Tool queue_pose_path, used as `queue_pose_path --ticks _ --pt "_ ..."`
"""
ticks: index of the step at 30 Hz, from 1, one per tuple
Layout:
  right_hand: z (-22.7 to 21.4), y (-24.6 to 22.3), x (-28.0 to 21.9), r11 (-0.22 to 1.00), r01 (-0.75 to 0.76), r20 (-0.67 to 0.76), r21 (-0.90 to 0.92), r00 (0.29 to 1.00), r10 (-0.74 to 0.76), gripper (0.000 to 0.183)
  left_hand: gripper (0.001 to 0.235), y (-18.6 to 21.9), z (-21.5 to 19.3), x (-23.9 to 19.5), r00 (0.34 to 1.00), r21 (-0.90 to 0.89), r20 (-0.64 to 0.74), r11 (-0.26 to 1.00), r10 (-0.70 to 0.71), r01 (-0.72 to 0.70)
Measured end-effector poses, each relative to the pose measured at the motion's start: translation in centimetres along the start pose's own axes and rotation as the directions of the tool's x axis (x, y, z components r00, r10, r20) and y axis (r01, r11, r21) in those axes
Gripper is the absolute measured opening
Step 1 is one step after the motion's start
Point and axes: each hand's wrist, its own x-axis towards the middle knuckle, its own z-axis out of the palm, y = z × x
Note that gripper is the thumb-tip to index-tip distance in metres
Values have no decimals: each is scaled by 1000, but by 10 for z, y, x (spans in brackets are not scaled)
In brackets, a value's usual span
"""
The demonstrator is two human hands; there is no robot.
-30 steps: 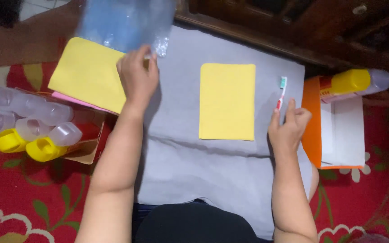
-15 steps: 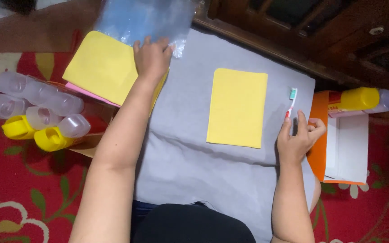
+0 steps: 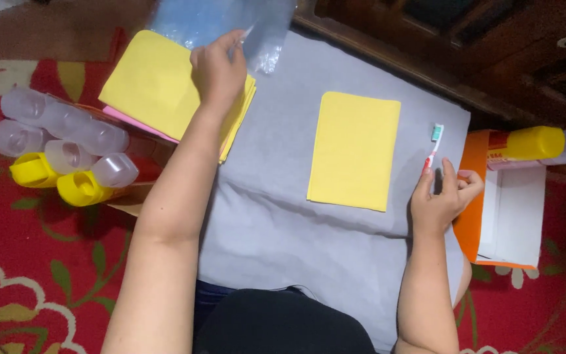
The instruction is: The person sits on the floor and uses a toothbrush to rub the surface of a yellow cloth. They then fold the cloth, place it into a plastic bottle, and secure the lid. The person repeats the process with another yellow cloth.
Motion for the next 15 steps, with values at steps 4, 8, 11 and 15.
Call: queue_pose_path --ticks 4,8,11,15 --pt "1 2 -1 1000 18 -14 3 1000 -18 27 34 4 -12 -43 935 -56 -69 935 348 -351" --pt "2 2 -2 1000 25 -17 13 1000 -25 26 42 -4 -16 -102 712 1 4 712 703 -703" --pt "4 3 -3 999 33 -17 10 999 -32 26 39 -17 -16 -143 600 17 101 601 794 -799" --pt "6 2 -3 998 58 -24 0 998 -57 24 27 -29 -26 -178 514 -22 105 519 851 -855"
